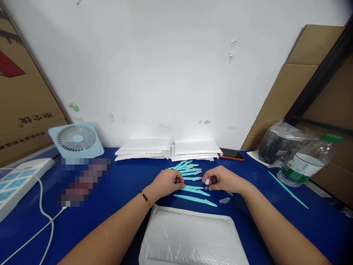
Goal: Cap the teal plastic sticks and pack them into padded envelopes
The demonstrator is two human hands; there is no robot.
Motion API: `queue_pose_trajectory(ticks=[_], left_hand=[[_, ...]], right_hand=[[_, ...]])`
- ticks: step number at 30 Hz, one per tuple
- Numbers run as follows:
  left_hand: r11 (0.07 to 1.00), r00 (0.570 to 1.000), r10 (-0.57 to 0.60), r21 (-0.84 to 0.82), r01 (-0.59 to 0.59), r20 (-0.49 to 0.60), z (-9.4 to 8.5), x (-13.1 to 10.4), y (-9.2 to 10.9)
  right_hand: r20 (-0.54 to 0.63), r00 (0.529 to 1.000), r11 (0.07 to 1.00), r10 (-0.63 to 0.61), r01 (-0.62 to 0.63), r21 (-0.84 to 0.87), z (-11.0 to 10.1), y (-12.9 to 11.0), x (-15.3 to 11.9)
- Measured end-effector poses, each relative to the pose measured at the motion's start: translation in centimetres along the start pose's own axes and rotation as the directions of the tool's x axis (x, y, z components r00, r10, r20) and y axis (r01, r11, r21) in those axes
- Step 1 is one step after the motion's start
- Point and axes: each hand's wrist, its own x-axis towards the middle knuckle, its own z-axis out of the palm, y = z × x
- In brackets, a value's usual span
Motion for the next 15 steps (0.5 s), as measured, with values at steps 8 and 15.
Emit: queue_pose_trajectory(ticks=[8, 15], left_hand=[[1.0, 0.999, -0.024, 0.013, 0.025, -0.029, 0.0, 0.1, 0.1], [0.996, 0.995, -0.067, 0.058, 0.071, -0.075, 0.4, 0.4, 0.0]], right_hand=[[-0.048, 0.998, 0.999, 0.035, -0.035, 0.015, 0.1, 0.2, 0.2], [-0.121, 0.992, 0.992, 0.019, -0.004, 0.126, 1.7, 0.1, 1.2]])
